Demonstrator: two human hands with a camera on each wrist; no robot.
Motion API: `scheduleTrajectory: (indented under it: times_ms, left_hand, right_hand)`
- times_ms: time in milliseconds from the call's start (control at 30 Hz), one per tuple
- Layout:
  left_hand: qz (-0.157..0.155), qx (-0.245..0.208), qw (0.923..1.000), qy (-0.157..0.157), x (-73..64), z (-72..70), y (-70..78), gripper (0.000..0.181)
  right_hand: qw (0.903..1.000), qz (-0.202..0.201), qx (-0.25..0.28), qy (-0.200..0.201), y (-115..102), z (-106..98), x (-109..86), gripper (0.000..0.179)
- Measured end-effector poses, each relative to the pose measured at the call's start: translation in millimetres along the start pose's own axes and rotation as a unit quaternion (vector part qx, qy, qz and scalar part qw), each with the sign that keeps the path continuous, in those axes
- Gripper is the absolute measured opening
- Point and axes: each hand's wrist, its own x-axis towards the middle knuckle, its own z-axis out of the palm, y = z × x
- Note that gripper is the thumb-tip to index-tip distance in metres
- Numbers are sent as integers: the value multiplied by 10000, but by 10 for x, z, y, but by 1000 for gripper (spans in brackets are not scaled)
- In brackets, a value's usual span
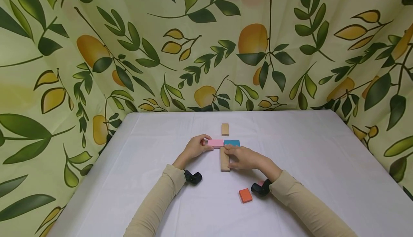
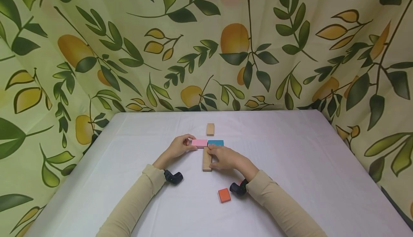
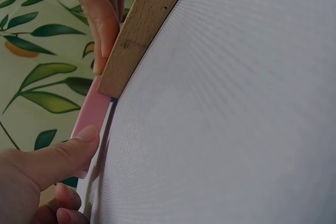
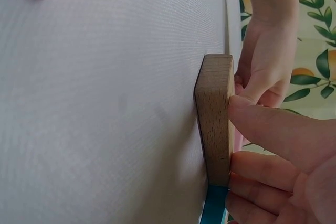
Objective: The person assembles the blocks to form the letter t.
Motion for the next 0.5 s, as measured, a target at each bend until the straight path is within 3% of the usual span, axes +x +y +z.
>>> scheduleTrajectory:
  times_ms: [500]
  left_hand:
    - [-56, 165, 9998, -71, -10, -1, 24, 30]
  right_hand:
    - [10000, -26, 1, -1, 0, 2, -11, 58]
